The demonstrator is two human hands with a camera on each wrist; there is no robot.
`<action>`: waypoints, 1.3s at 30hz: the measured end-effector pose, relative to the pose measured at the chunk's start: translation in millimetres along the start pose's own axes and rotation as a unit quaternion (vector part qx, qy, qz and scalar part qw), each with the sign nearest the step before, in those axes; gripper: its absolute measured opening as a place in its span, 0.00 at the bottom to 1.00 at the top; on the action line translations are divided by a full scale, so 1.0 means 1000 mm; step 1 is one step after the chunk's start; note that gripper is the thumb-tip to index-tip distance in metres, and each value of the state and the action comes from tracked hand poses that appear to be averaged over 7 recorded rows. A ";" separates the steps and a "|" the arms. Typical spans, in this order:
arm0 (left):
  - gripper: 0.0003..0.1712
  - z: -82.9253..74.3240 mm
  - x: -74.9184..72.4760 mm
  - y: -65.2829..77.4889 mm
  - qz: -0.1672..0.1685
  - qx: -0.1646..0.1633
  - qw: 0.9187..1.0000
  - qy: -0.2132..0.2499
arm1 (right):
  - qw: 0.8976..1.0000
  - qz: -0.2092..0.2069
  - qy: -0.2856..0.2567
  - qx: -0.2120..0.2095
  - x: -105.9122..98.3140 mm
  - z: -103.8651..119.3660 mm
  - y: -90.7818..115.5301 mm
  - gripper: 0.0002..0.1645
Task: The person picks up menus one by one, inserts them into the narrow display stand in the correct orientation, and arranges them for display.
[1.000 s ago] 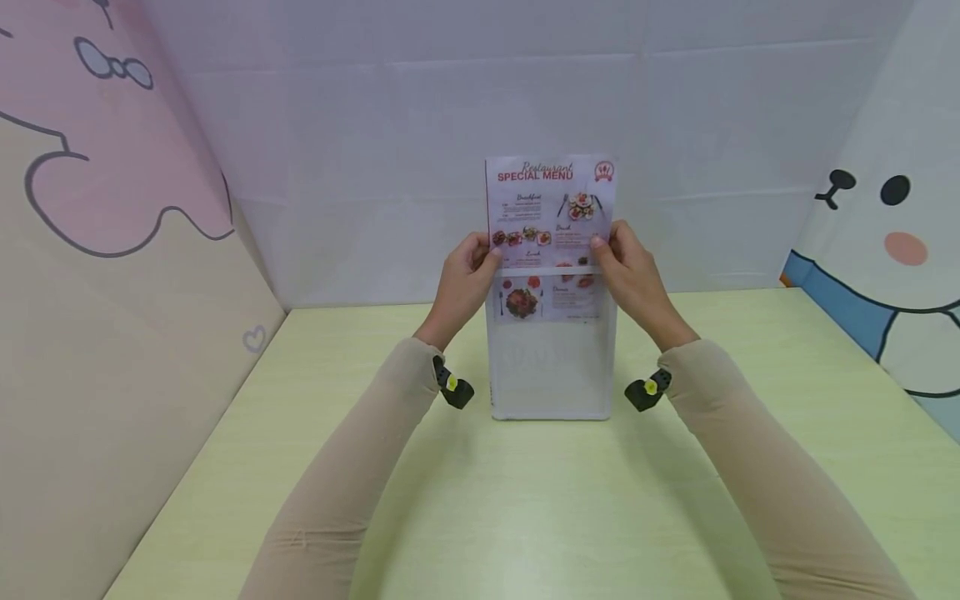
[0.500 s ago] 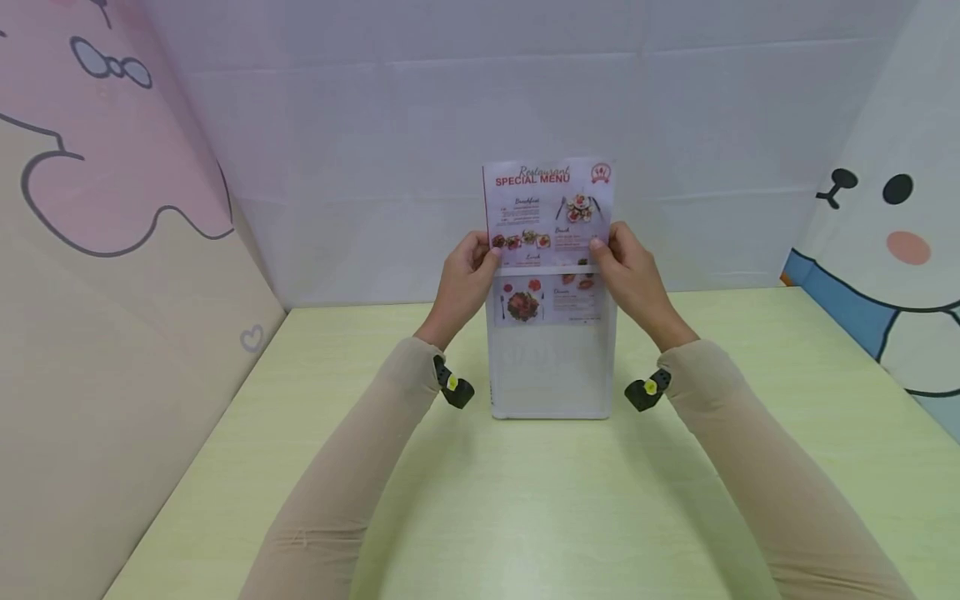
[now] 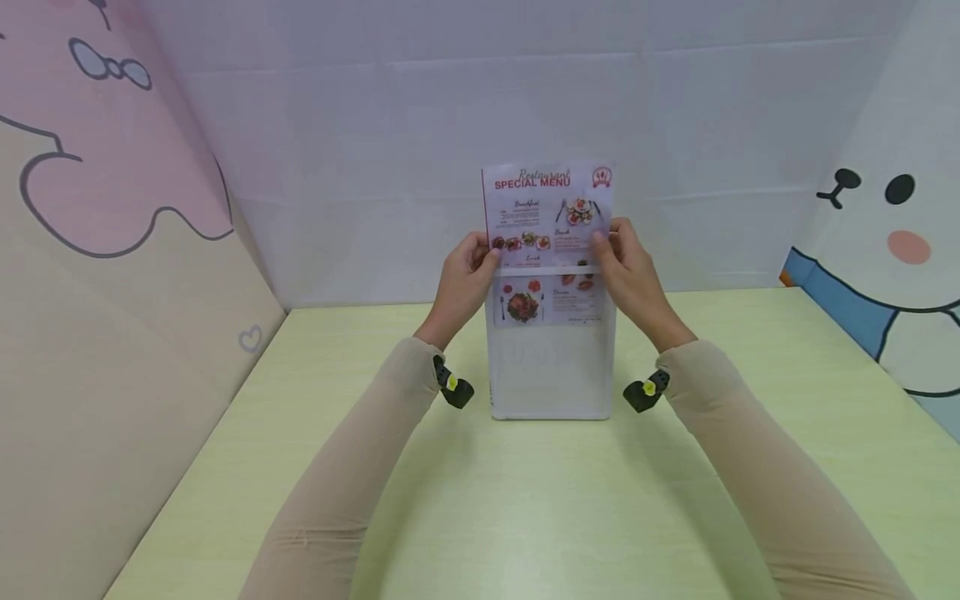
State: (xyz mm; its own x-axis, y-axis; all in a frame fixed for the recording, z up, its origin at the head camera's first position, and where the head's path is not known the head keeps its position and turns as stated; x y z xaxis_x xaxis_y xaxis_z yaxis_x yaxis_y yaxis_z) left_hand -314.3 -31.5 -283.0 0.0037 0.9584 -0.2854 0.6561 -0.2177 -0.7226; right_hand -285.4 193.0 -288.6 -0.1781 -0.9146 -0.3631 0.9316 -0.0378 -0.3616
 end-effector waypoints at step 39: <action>0.11 -0.003 -0.002 -0.010 0.014 0.000 1.000 0.005 | 1.000 -0.024 -0.005 0.010 -0.002 0.004 -0.005 0.24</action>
Point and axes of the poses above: each hand's wrist, its own y-axis away from the middle knuckle, its own x-axis out of the palm, z = x × y, the point moved 3 cm from there along -y, towards the middle knuckle, and after that the axes turned 11 degrees about x, right-handed, at the moved point
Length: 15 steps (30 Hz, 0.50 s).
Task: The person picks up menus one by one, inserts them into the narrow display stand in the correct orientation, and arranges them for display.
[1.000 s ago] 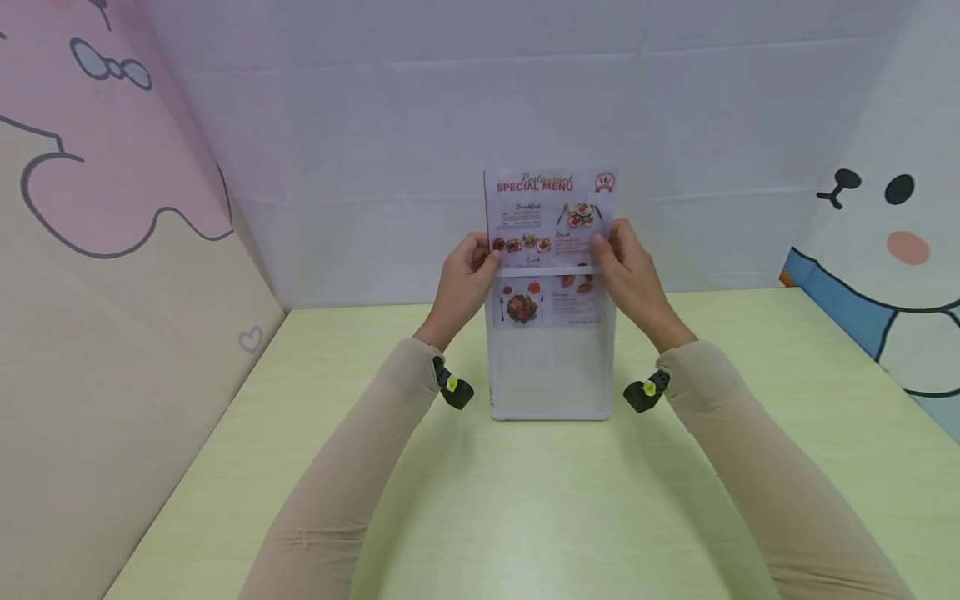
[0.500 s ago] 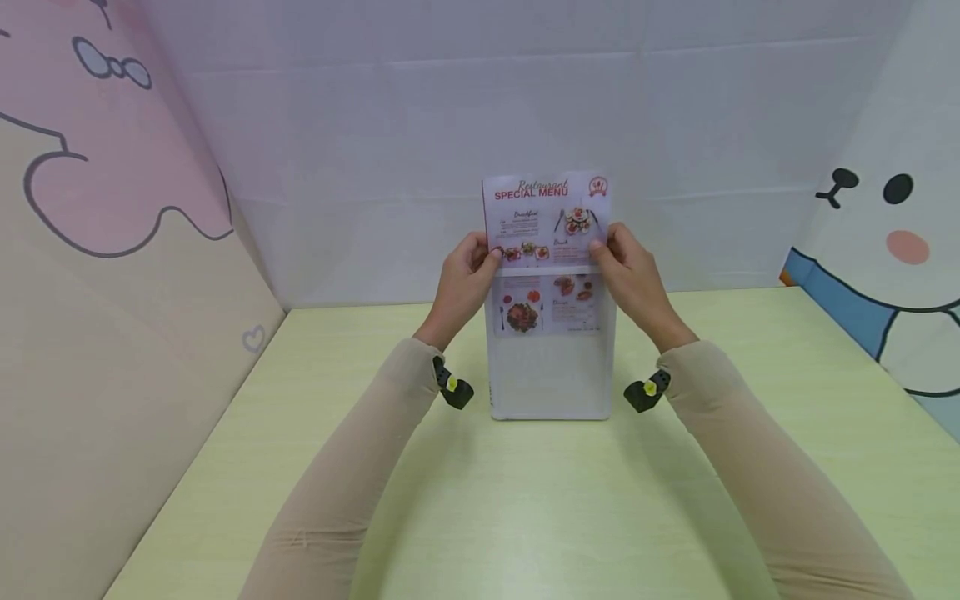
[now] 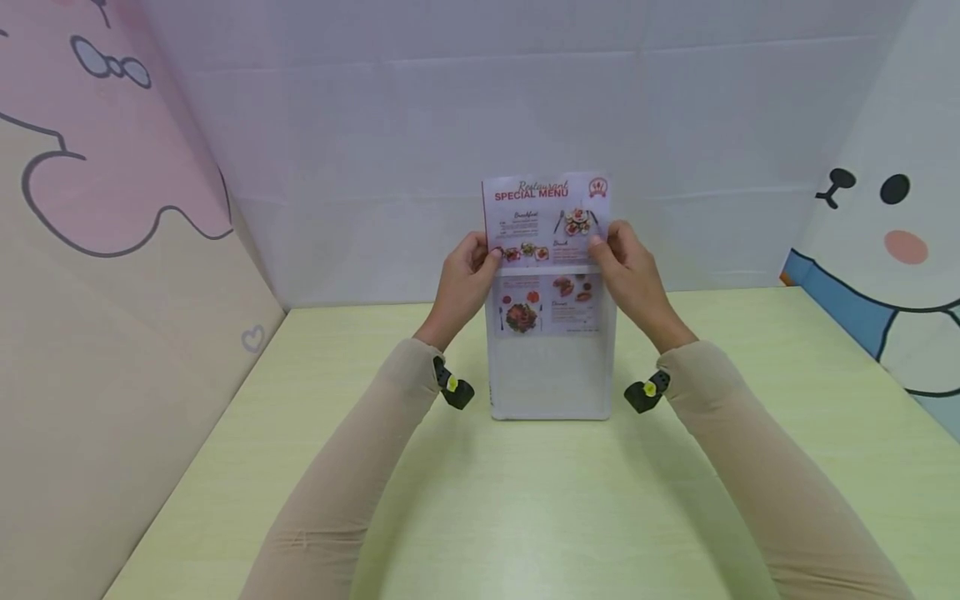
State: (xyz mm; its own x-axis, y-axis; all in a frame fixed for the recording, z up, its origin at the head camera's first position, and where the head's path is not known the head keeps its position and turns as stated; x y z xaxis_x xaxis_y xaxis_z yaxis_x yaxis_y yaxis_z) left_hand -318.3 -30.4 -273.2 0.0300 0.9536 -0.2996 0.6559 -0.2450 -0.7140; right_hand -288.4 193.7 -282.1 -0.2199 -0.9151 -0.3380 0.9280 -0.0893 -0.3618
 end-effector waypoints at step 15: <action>0.10 0.001 0.000 -0.001 0.005 0.004 1.000 0.001 | 1.000 0.003 0.001 -0.004 0.000 0.002 0.001 0.24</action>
Point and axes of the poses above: each hand's wrist, its own y-axis away from the middle knuckle, its own x-axis out of the palm, z = x × y, the point moved 3 cm from there along -y, towards the middle knuckle, and after that the axes turned 11 degrees about x, right-handed, at the moved point
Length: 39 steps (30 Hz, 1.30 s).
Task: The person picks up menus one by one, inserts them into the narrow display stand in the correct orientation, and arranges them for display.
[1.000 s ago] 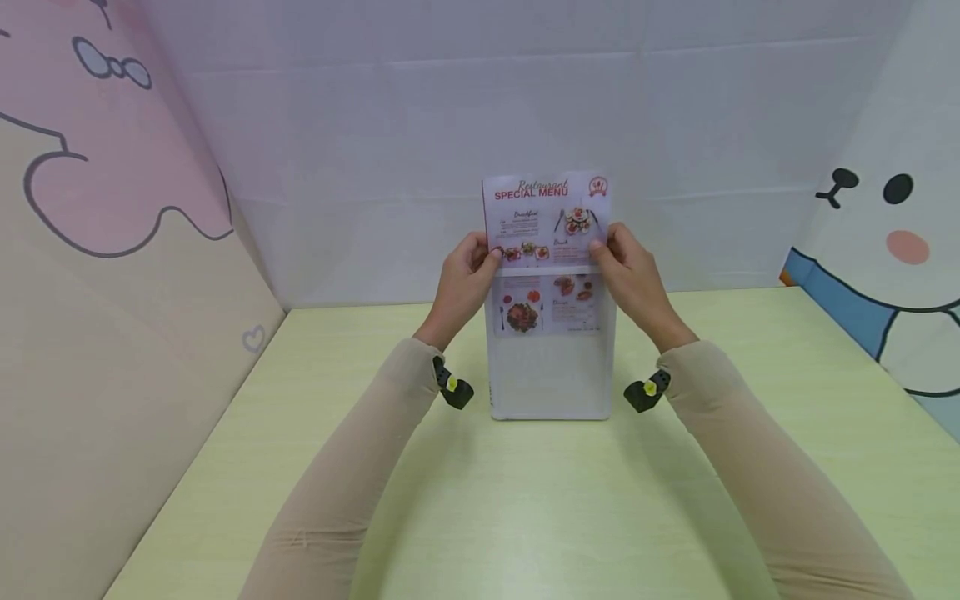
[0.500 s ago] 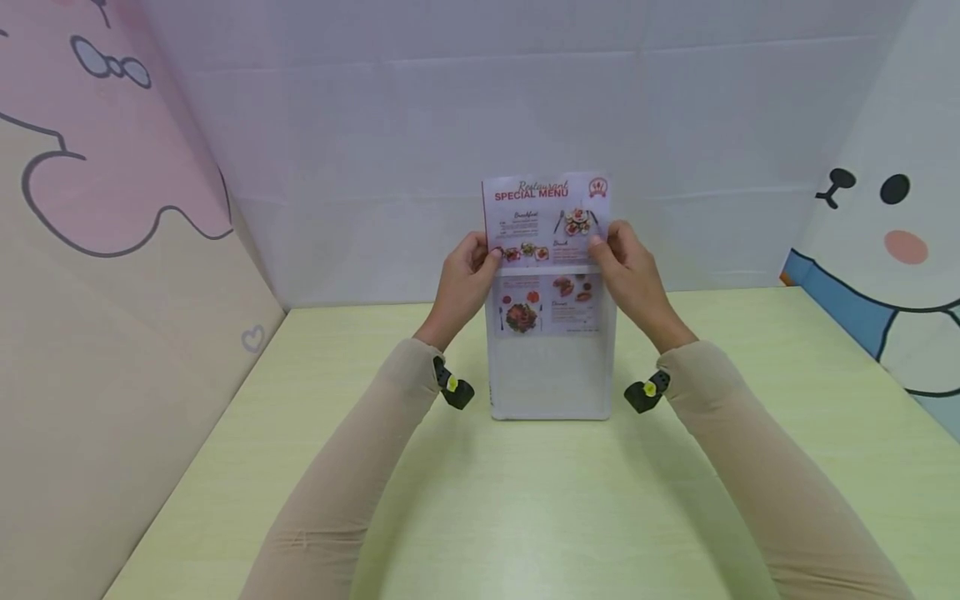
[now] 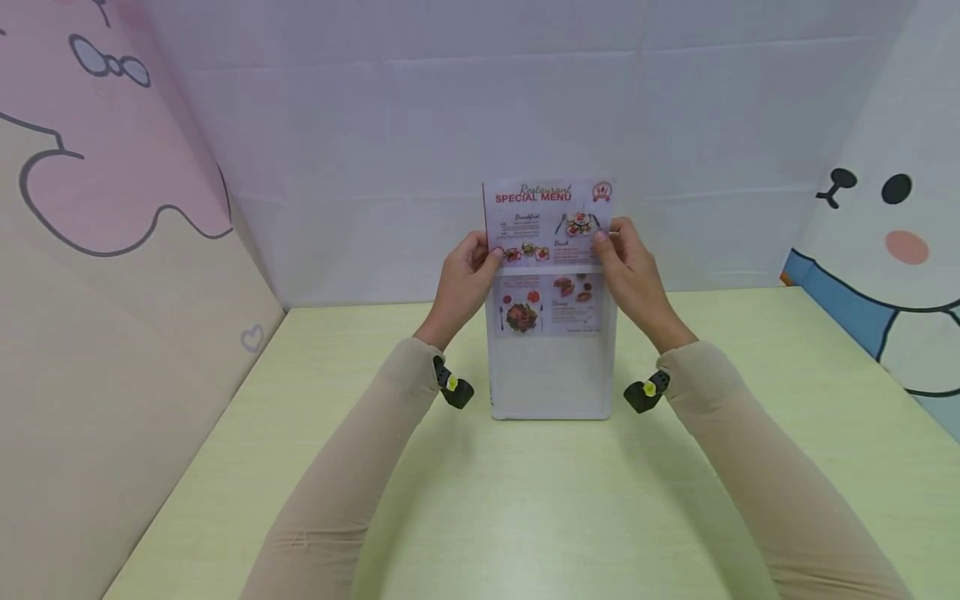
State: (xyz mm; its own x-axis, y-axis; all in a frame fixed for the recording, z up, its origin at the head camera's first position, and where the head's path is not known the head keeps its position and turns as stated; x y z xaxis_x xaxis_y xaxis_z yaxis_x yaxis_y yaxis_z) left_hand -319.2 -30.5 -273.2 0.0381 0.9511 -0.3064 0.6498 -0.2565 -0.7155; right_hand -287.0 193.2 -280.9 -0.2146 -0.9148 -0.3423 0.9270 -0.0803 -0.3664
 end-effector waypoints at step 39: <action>0.11 0.003 0.000 0.000 -0.003 -0.011 1.000 0.011 | 1.000 -0.012 0.011 0.005 0.002 -0.002 0.000 0.22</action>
Point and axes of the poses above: each hand's wrist, its own y-axis away from the middle knuckle, its own x-axis out of the palm, z = x × y, the point moved 3 cm from there along -y, towards the middle knuckle, and after that the axes turned 11 degrees about x, right-handed, at the moved point
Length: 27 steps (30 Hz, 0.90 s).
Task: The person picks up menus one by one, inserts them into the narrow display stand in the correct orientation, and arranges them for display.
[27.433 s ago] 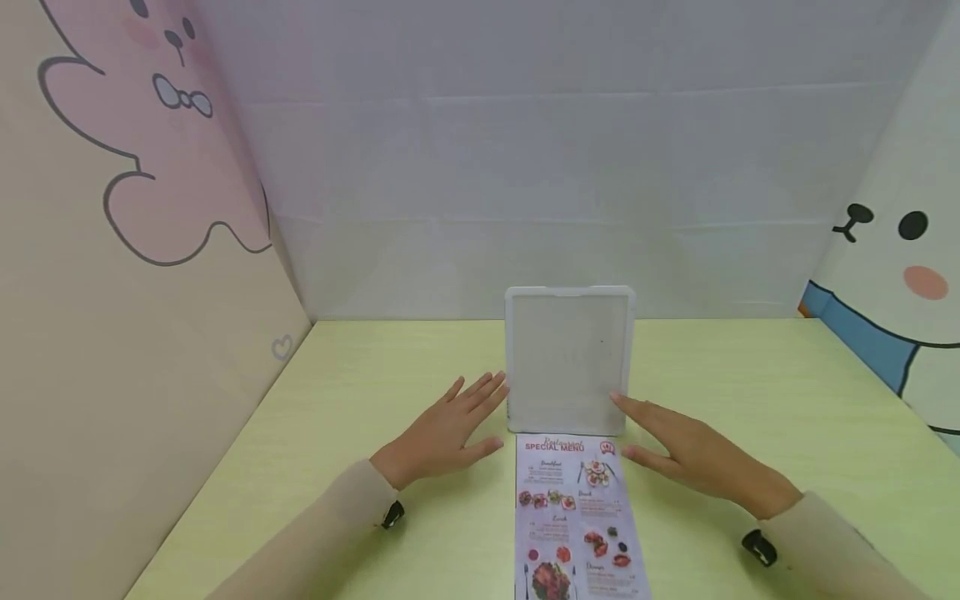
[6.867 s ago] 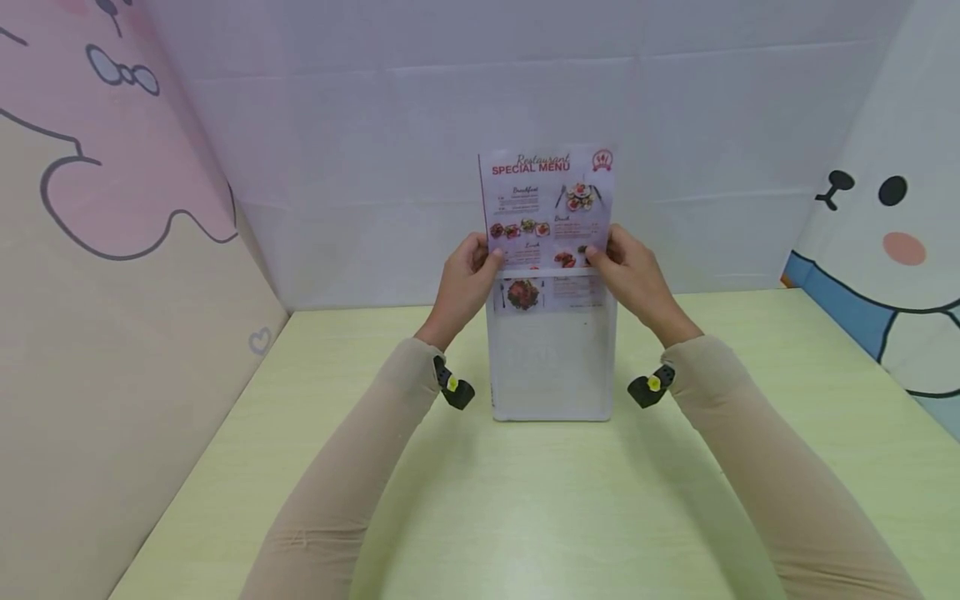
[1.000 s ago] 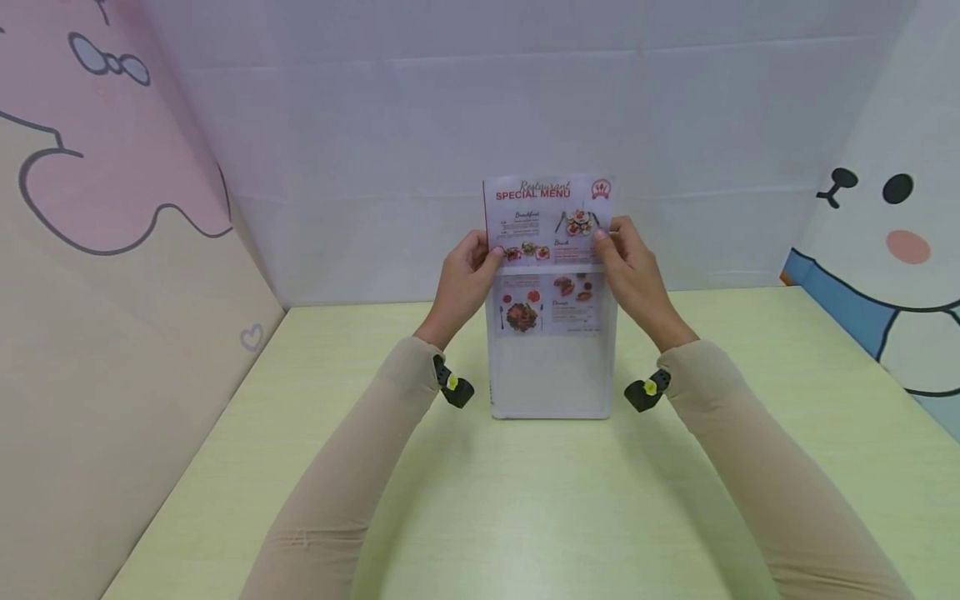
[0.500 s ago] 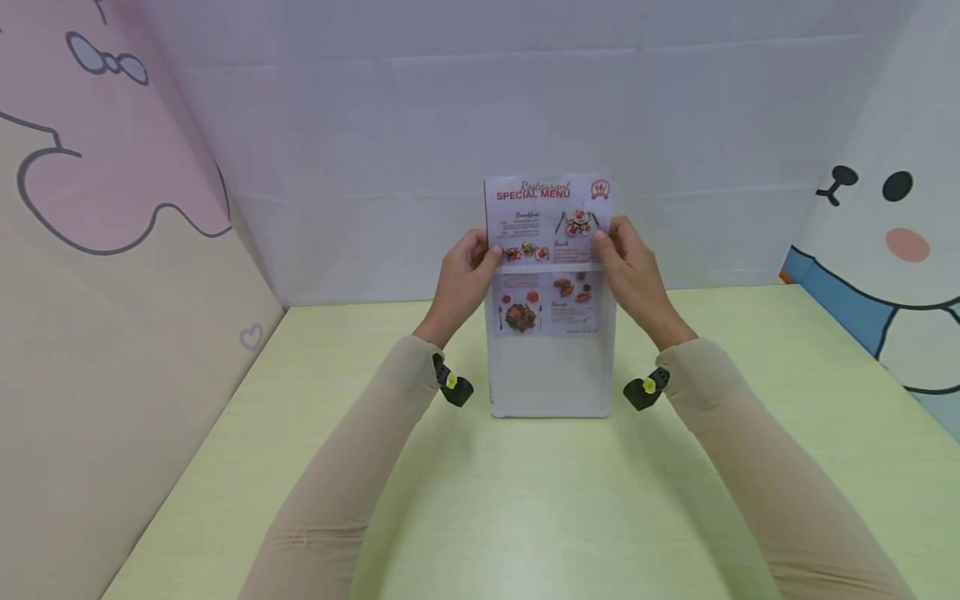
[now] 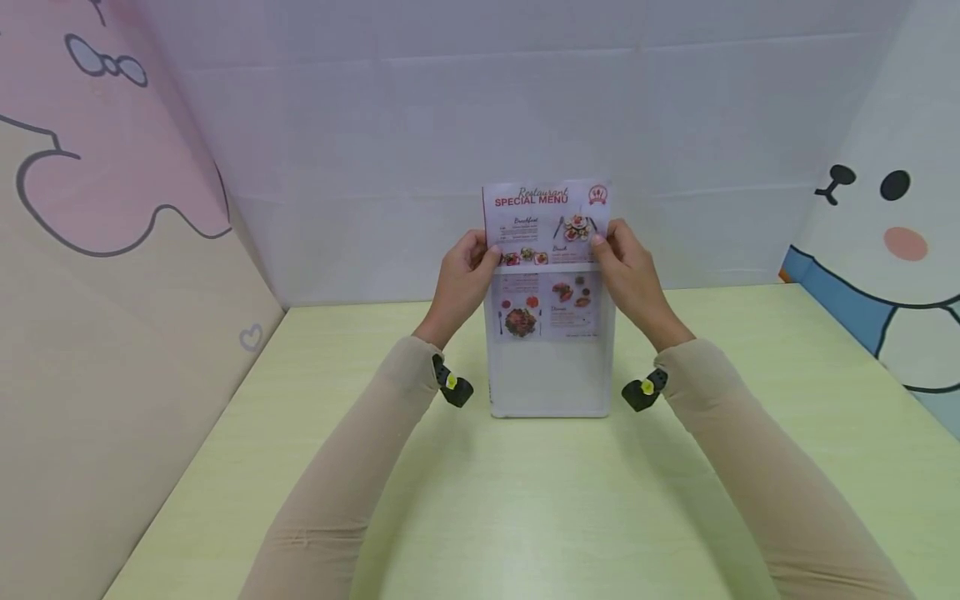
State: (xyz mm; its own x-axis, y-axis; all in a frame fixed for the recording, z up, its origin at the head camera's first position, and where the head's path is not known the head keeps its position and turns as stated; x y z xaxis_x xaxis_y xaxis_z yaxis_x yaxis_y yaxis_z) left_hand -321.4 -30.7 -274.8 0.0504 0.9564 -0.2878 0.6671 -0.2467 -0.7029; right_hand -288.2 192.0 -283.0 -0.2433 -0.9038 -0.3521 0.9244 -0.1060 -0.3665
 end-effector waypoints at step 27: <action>0.10 -0.001 0.000 0.000 0.000 -0.006 1.000 0.009 | 1.000 0.001 0.009 -0.004 -0.001 0.002 -0.001 0.24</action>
State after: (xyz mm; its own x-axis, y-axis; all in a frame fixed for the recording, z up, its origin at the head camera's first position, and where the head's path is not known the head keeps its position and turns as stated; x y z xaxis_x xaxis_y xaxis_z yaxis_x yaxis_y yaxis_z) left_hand -320.8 -30.4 -273.9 0.0631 0.9591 -0.2759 0.6763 -0.2444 -0.6949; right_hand -287.8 192.2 -280.6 -0.2472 -0.8966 -0.3675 0.9223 -0.1014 -0.3729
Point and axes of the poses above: each hand's wrist, its own y-axis away from the middle knuckle, its own x-axis out of the palm, z = x × y, the point moved 3 cm from there along -y, towards the middle knuckle, and after that the axes turned 11 degrees about x, right-handed, at the moved point
